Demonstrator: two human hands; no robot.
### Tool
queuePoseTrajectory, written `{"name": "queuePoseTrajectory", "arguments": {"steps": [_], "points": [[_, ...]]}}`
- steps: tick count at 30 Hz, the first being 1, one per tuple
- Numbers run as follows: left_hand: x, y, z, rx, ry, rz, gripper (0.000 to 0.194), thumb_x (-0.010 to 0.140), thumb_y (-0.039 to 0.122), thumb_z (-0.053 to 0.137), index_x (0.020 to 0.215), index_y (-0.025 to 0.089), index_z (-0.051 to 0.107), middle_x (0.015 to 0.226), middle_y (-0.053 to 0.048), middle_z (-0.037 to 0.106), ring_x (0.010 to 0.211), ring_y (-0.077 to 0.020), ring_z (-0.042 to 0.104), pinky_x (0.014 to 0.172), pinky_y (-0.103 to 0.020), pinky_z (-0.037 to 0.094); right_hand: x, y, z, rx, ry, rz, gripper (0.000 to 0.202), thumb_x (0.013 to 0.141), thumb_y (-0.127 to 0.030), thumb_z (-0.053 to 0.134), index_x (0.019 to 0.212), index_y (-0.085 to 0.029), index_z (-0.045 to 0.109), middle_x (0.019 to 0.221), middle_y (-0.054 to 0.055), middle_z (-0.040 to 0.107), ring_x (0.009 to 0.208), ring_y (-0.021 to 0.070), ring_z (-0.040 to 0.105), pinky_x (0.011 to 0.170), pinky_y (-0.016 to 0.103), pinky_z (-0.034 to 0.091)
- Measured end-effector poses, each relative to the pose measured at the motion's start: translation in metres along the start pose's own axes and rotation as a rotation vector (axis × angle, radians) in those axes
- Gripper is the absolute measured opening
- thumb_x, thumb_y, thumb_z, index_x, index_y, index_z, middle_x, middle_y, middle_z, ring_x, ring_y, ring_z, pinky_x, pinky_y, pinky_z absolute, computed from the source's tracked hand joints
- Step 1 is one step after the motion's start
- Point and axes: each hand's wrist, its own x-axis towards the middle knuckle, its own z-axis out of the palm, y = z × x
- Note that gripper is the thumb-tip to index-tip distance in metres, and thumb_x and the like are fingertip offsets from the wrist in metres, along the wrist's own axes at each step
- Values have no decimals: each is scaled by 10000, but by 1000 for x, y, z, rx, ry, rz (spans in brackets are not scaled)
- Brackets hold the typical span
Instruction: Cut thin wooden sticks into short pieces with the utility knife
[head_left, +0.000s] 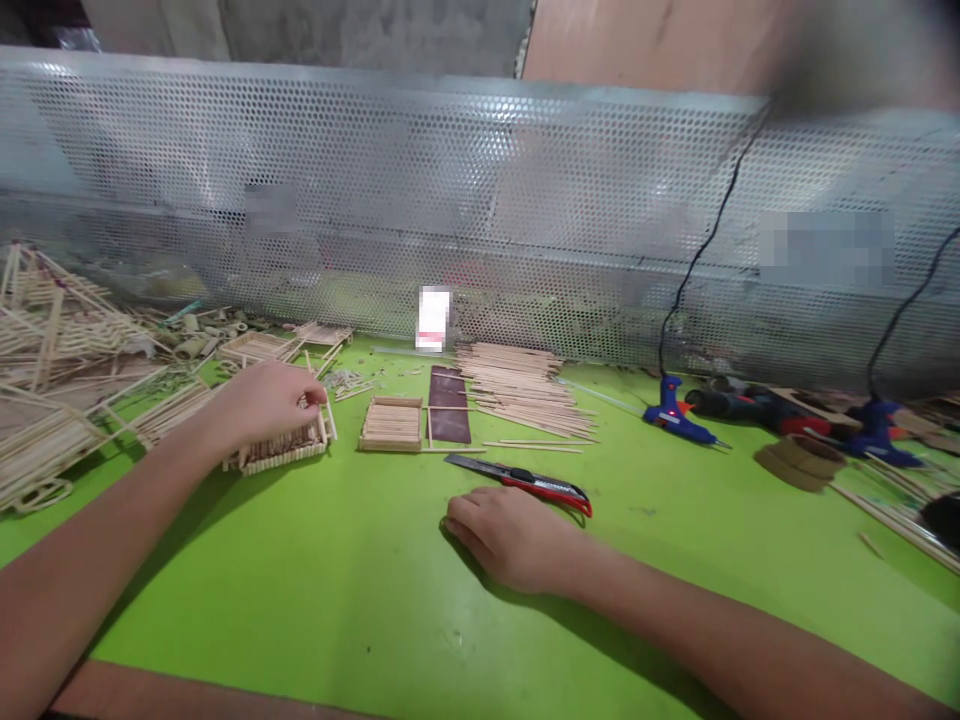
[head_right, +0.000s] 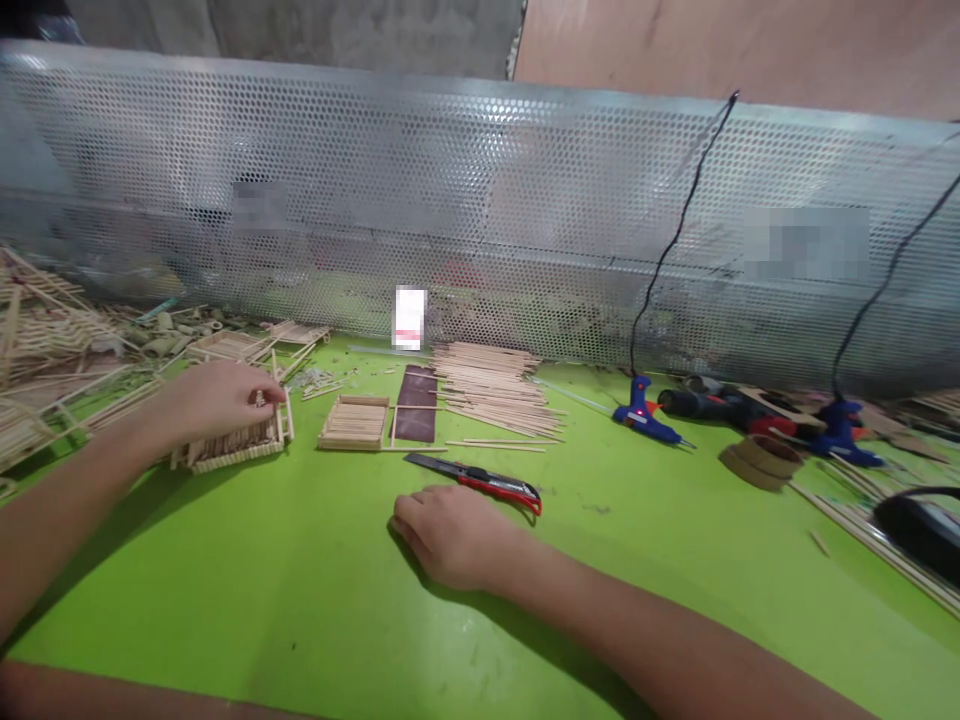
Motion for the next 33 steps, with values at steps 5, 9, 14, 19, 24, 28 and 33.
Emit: {"name": "queuePoseTrajectory", "arguments": {"steps": [5,9,14,19,24,28,33], "points": [[-3,-2,-2,4,-50,-23,324,807,361,551,1027,278,774,1027,-52,795,838,-270,732,623,-324,510,0,0,-1,11,-12,1,325,1107,-342,388,893,-189,578,799,30,655,673,159,546,631,303,331],[-6,-2,-4,23,-63,-15,193,767,338,579,864,251,721,913,-61,780,766,-258,713,581,-309,462,0,-1,-2,8,-17,6,326,1108,-341,389,895,-187,582,802,33,653,677,159,548,629,306,332],[-9,-2,-3,9,-97,-30,162,745,306,587,796,268,736,889,-49,788,755,-258,717,570,-295,444,0,-1,-3,13,-22,1,337,1108,-344,384,880,-187,575,788,25,644,664,155,542,629,308,348],[-11,-2,-1,-40,-153,-55,174,695,280,610,798,283,750,878,-44,789,759,-278,725,588,-320,454,0,0,-3,-3,-15,-9,322,1105,-334,396,881,-185,573,789,26,644,669,155,548,631,314,348],[-12,-3,1,-70,-174,-63,175,673,268,608,803,282,723,879,-39,785,772,-275,724,603,-313,463,0,0,-2,3,-21,-2,325,1107,-337,391,874,-188,561,776,16,634,646,147,522,615,307,337],[-11,-6,3,-84,-148,-29,177,680,268,590,797,270,722,840,-39,778,732,-259,724,572,-293,443,0,0,-1,-6,-1,-18,318,1104,-331,394,874,-191,562,776,16,632,649,148,513,622,307,335],[-10,-7,1,-25,-137,-17,166,759,321,565,782,268,720,826,-43,776,705,-249,702,560,-292,413,0,-1,-2,-12,-9,-9,315,1105,-331,401,884,-187,573,788,21,644,663,152,540,620,313,329]]}}
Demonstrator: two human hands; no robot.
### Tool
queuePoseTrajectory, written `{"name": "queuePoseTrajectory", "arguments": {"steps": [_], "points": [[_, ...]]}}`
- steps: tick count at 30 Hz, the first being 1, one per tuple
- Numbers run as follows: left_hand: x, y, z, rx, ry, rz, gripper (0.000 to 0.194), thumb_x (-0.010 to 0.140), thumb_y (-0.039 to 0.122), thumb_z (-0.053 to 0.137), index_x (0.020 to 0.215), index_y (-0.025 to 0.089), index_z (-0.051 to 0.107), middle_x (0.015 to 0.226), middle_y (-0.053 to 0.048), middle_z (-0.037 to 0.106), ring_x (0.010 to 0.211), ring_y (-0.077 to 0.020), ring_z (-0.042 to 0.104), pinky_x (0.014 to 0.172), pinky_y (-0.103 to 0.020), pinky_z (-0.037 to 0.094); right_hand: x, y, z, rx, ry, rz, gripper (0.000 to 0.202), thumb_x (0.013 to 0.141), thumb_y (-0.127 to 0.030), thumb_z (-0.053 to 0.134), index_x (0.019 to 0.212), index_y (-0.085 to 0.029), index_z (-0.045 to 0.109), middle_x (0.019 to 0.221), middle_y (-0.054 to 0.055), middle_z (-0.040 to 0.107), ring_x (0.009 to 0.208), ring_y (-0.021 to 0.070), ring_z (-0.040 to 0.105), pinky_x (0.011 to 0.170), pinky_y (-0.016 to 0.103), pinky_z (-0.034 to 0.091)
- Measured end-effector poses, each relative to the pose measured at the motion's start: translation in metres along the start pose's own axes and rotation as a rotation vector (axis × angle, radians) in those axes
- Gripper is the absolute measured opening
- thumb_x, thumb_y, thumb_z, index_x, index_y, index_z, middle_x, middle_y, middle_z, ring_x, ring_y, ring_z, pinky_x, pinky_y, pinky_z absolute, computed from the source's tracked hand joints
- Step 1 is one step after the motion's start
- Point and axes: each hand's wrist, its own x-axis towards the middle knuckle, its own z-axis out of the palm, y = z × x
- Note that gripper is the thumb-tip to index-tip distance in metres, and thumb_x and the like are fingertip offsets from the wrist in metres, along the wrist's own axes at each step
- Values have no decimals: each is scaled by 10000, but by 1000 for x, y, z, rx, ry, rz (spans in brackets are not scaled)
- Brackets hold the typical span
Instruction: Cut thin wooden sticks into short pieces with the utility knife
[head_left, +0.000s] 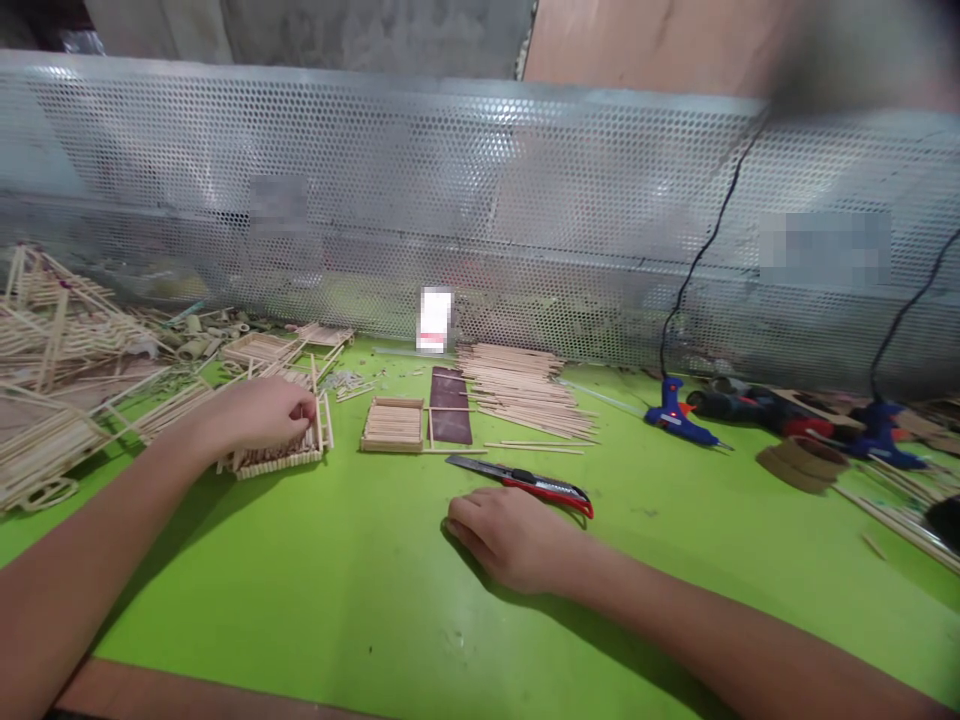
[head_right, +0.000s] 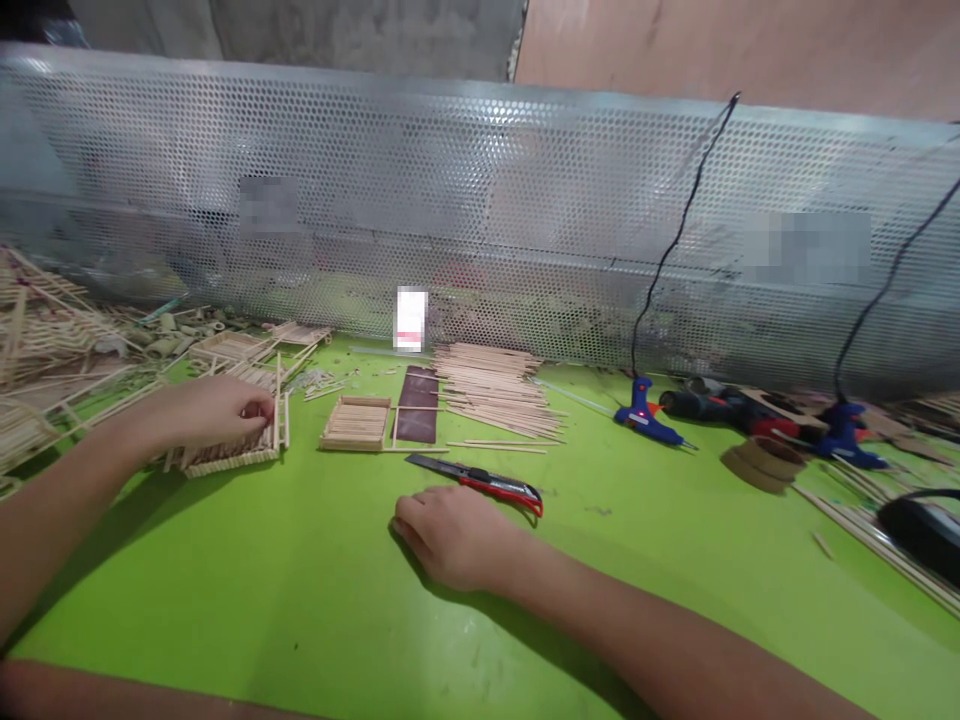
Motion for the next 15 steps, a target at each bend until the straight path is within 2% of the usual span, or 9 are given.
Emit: {"name": "queuePoseTrajectory", "arguments": {"steps": [5,10,12,15], "points": [[3,6,-6,75,174,-8,228,867,392,528,797,241,684,789,-75,756,637,-238,662,515,-293,373,0,-1,-2,-6,-6,-9,310,1102,-326,406,886,-186,580,793,26,647,672,155,535,622,312,320],[2,21,-6,54,249,58,470,995,465,350,754,209,662,621,-77,667,508,-209,569,470,-295,372,-1,1,0,12,12,-37,307,1100,-323,411,885,-188,583,784,20,630,671,148,508,628,304,312],[0,28,0,25,299,143,464,1013,426,328,909,204,722,714,-77,715,530,-202,586,496,-305,420,-1,2,1,27,20,-49,312,1102,-326,413,884,-187,588,776,14,618,665,145,497,624,302,314],[-2,39,15,-16,362,348,418,1011,310,355,1195,225,720,1106,-93,769,621,-186,642,557,-334,499,-1,3,3,38,56,-76,311,1104,-327,419,904,-182,607,804,15,626,687,149,505,630,301,338]]}}
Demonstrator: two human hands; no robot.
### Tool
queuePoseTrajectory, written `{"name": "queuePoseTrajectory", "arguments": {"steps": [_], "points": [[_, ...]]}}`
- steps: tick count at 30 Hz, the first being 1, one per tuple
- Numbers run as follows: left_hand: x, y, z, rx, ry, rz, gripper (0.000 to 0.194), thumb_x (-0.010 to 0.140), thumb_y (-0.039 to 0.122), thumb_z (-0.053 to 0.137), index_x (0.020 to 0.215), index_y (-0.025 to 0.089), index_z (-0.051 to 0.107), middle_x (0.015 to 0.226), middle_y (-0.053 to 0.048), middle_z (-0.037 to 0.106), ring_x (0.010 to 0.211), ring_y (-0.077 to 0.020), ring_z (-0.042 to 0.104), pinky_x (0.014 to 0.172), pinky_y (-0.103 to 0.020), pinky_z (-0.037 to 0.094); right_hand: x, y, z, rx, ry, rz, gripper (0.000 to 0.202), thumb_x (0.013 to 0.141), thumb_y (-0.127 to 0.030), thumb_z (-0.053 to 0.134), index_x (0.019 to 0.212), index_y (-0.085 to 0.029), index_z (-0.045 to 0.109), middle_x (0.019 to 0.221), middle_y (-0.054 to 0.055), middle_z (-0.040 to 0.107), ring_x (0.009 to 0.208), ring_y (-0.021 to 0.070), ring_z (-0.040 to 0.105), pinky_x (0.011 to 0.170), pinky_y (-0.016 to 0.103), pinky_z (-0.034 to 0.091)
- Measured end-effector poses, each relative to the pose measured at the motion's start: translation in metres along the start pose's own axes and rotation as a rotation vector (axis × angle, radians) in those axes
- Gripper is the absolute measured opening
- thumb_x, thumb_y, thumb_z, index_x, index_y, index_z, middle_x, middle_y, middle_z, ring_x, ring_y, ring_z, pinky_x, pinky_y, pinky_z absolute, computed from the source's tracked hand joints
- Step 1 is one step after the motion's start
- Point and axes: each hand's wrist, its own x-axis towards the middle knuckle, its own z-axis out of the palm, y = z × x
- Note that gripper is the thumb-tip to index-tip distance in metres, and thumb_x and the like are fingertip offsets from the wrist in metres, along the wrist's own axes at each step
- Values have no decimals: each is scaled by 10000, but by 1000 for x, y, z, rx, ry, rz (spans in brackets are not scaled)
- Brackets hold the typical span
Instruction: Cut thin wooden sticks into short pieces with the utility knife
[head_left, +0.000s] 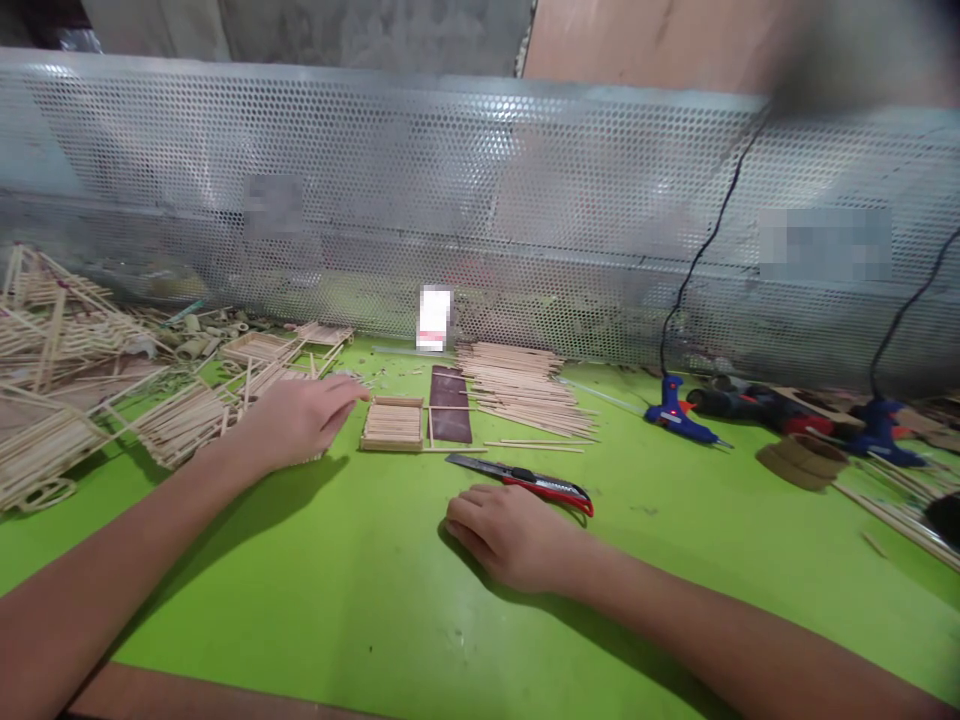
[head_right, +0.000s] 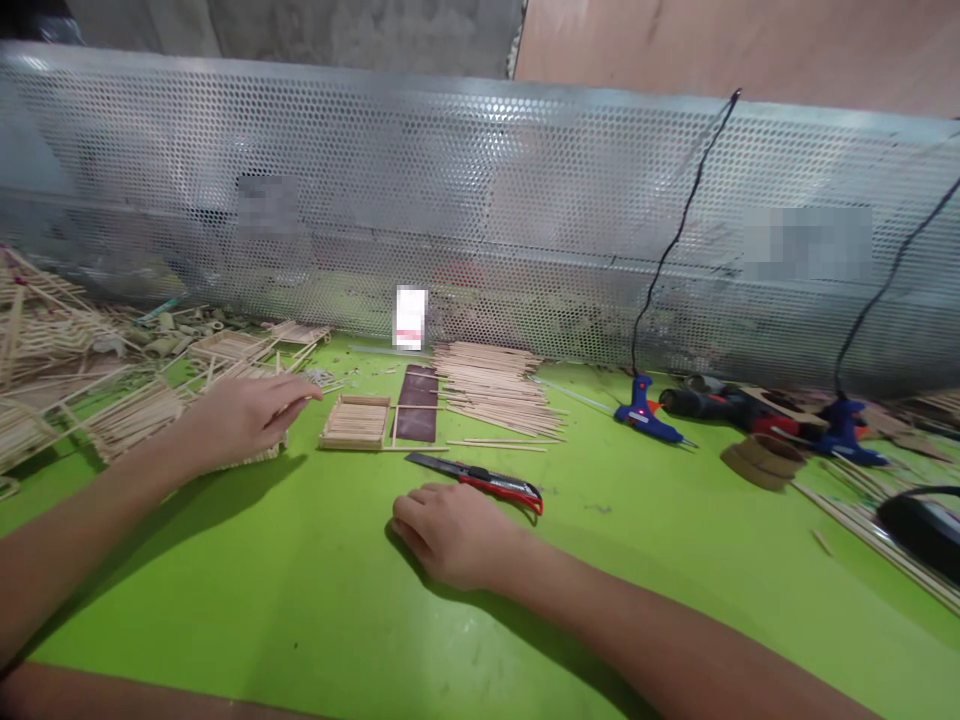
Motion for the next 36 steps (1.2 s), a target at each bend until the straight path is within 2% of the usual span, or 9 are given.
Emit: {"name": "queuePoseTrajectory", "arguments": {"steps": [3,6,9,13,15,21,28,32,36], "points": [[-3,15,18,-118,-49,109,436,1019,214,351,1245,246,723,1292,-112,721,647,-178,667,538,-346,543,1,2,4,-24,95,-64,279,1099,-300,441,962,-170,646,887,41,657,778,170,543,695,311,392],[-7,33,33,-224,-77,260,388,1010,219,466,1314,294,696,1264,-96,741,929,-247,740,753,-424,638,1,3,9,-69,190,-154,211,1071,-249,501,1048,-167,693,983,71,682,892,196,569,804,331,436],[-11,52,39,-283,-148,318,416,1017,369,576,1419,273,620,1319,-108,722,1072,-266,734,885,-431,636,-1,4,13,-137,251,-219,196,1038,-187,540,1129,-185,713,1003,74,705,914,210,573,810,344,442],[-16,71,40,-354,-216,353,795,858,611,754,1509,226,509,1384,-129,682,1169,-308,707,973,-453,603,-3,3,14,-162,272,-283,237,1072,-214,488,1169,-207,704,971,53,733,859,202,575,769,350,437],[-17,77,40,-378,-222,374,807,827,634,774,1468,201,545,1356,-126,696,1155,-311,710,992,-456,588,-4,2,12,-153,267,-306,261,1096,-263,455,1168,-216,702,971,51,740,866,205,585,782,356,437],[-18,86,39,-360,-223,418,450,912,514,681,1211,178,697,1164,-97,756,989,-287,735,862,-422,593,-4,1,12,-163,311,-346,266,1102,-255,445,1161,-198,697,994,49,744,881,199,586,794,358,422],[-21,88,42,-328,-132,440,566,870,505,685,1326,175,628,1202,-115,747,997,-298,731,876,-422,587,-4,0,10,-168,358,-376,267,1105,-249,440,1126,-195,701,959,38,740,872,195,586,771,355,421],[-20,90,43,-297,-111,459,497,848,448,674,1247,152,665,1132,-117,755,935,-286,727,821,-413,594,-3,-1,10,-190,352,-367,239,1095,-253,469,1133,-204,699,968,33,741,869,186,590,769,352,432],[-18,91,42,-310,-88,459,465,804,409,662,1183,141,686,1065,-105,755,886,-260,710,774,-382,598,0,1,11,-219,480,-423,196,1057,-215,509,1154,-168,673,905,22,725,810,176,580,724,341,424]]}}
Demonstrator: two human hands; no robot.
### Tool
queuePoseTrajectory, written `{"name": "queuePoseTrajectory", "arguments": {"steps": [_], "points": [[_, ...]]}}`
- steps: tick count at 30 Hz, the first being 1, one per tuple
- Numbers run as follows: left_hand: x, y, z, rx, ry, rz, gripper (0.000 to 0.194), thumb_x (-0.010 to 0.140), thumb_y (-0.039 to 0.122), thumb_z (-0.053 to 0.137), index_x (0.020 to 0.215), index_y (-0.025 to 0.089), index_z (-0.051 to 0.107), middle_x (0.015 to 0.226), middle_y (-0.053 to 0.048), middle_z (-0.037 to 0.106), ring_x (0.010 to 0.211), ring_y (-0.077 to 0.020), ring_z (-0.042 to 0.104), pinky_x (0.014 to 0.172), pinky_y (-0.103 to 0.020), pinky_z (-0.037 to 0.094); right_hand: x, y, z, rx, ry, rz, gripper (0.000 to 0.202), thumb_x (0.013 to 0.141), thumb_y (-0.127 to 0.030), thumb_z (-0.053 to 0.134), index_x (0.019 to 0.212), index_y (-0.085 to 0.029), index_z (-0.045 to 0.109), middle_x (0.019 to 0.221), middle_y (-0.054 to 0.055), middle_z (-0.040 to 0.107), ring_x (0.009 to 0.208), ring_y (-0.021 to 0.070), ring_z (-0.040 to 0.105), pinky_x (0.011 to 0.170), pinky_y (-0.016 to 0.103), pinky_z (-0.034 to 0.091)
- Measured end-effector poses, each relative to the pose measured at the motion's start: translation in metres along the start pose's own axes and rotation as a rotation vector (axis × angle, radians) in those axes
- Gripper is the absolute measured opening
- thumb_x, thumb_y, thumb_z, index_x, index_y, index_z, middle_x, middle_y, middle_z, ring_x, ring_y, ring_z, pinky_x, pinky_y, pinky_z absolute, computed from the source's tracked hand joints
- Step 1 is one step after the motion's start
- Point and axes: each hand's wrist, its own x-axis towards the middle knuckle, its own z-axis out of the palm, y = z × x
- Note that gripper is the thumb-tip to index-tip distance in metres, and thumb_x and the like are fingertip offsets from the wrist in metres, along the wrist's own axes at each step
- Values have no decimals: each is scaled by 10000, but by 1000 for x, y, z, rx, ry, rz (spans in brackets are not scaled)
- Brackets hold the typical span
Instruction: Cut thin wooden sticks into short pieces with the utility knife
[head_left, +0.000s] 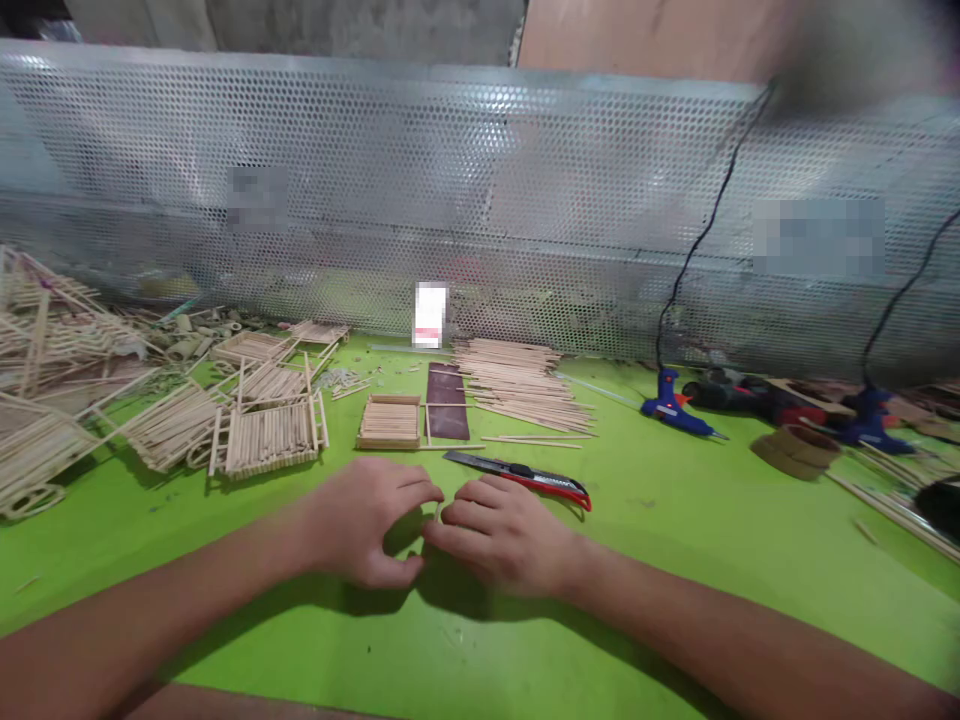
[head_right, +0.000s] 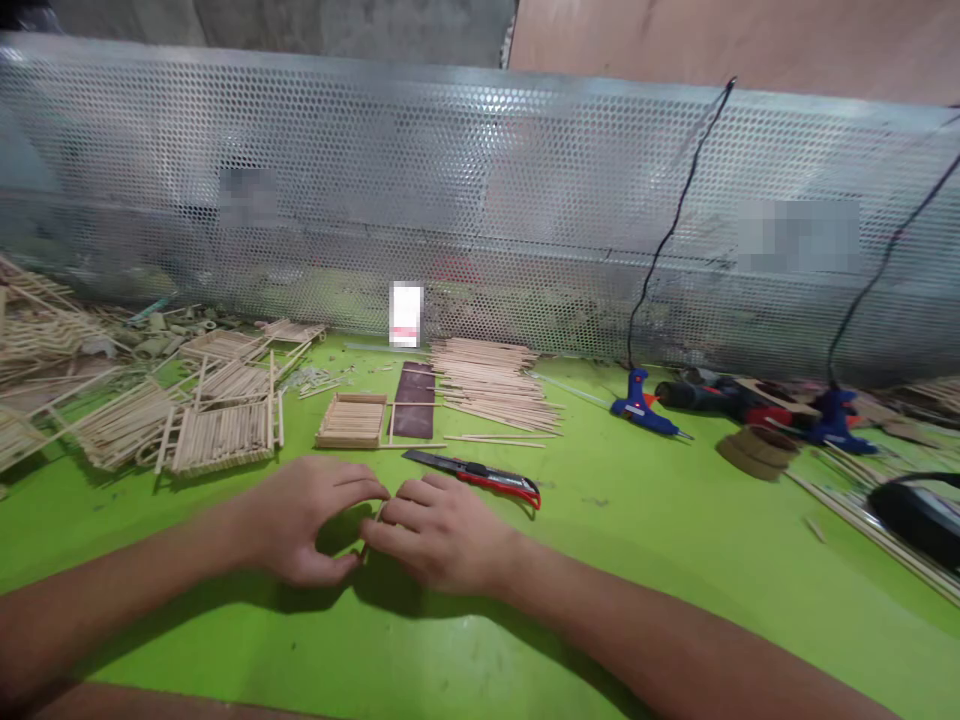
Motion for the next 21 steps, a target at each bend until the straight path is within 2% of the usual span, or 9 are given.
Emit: {"name": "queuePoseTrajectory", "arguments": {"steps": [2,4,8,11,14,21], "points": [[-1,-3,-1,9,5,-12,472,798,403,650,1182,132,690,1057,-104,753,873,-252,703,759,-377,601,-2,5,0,-46,57,-2,213,1039,-200,513,1187,-155,659,892,25,725,812,181,585,721,338,422],[-3,-9,-2,27,8,-23,496,793,407,642,1197,123,690,1051,-107,752,860,-250,697,738,-380,604,-4,11,-3,-95,52,74,223,1035,-203,517,1206,-160,654,922,35,736,844,192,597,749,340,427],[-6,-19,-5,65,18,-55,524,773,403,637,1213,124,688,1044,-113,752,844,-249,695,705,-372,607,-8,24,-7,-194,-129,404,201,1032,-249,551,1175,-172,668,1039,72,738,935,230,612,828,376,437],[-7,-23,-7,82,38,-78,530,768,401,634,1219,127,681,1070,-117,754,874,-255,705,728,-377,616,-10,32,-6,-260,-267,575,193,1027,-290,561,1113,-166,682,1066,97,722,954,255,611,825,390,432],[-7,-25,-8,87,65,-87,528,778,397,624,1225,120,669,1102,-122,752,907,-260,709,762,-393,624,-10,35,-2,-274,-352,647,228,1048,-331,528,1070,-169,687,1042,100,715,937,258,615,806,386,422],[-8,-27,-7,85,70,-101,526,761,379,627,1222,128,652,1090,-110,746,873,-238,694,684,-340,607,-5,34,-3,-251,-441,703,227,1070,-300,501,1066,-163,682,1041,91,726,938,255,631,792,375,423]]}}
